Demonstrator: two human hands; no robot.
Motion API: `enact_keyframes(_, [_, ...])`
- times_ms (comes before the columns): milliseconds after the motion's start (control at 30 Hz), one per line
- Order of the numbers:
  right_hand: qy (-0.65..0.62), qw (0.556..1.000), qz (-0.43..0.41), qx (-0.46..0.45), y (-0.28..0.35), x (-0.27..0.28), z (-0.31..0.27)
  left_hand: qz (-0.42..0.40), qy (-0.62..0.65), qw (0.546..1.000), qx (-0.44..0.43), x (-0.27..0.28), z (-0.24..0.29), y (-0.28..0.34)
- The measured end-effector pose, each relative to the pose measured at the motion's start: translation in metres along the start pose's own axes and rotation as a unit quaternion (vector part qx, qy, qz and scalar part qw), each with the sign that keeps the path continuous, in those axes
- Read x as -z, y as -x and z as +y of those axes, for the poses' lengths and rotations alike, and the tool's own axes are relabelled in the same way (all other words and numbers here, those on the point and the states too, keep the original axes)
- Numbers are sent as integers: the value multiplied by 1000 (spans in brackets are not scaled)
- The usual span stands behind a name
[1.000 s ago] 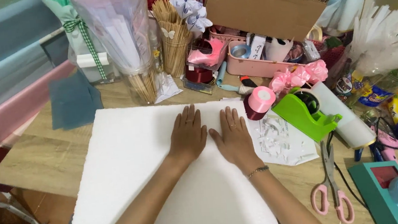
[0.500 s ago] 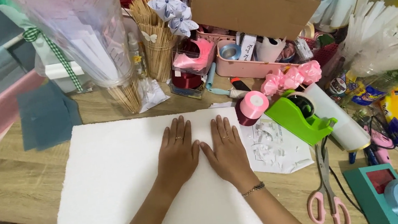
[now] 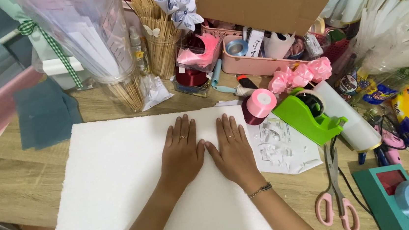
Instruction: The person handles a roll of blue tape and a teal box on a cluttered table. They then position the box on a large white foam sheet and use a utility knife to cut the foam along the edge of the box.
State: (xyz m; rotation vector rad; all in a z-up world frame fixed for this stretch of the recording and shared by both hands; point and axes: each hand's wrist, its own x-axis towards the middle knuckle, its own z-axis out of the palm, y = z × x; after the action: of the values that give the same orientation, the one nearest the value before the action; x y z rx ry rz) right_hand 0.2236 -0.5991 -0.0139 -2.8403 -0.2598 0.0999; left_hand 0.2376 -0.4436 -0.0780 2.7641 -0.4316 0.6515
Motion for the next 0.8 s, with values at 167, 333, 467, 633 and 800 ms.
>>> enact_keyframes(167, [-1, 1000, 0, -4, 0, 0, 0, 2, -2, 1000, 0, -2, 0, 0])
enact_keyframes(333, [1, 1000, -5, -7, 0, 4, -2, -2, 7, 1000, 3, -4, 0, 1])
enact_keyframes(467, [2, 1000, -8, -10, 0, 3, -2, 7, 8, 1000, 2, -3, 1, 0])
enact_keyframes(633, [14, 1000, -2, -8, 0, 1, -1, 11, 16, 1000, 5, -2, 2, 0])
enact_keyframes(800, [5, 1000, 2, -6, 0, 4, -3, 10, 13, 1000, 4, 0, 3, -1])
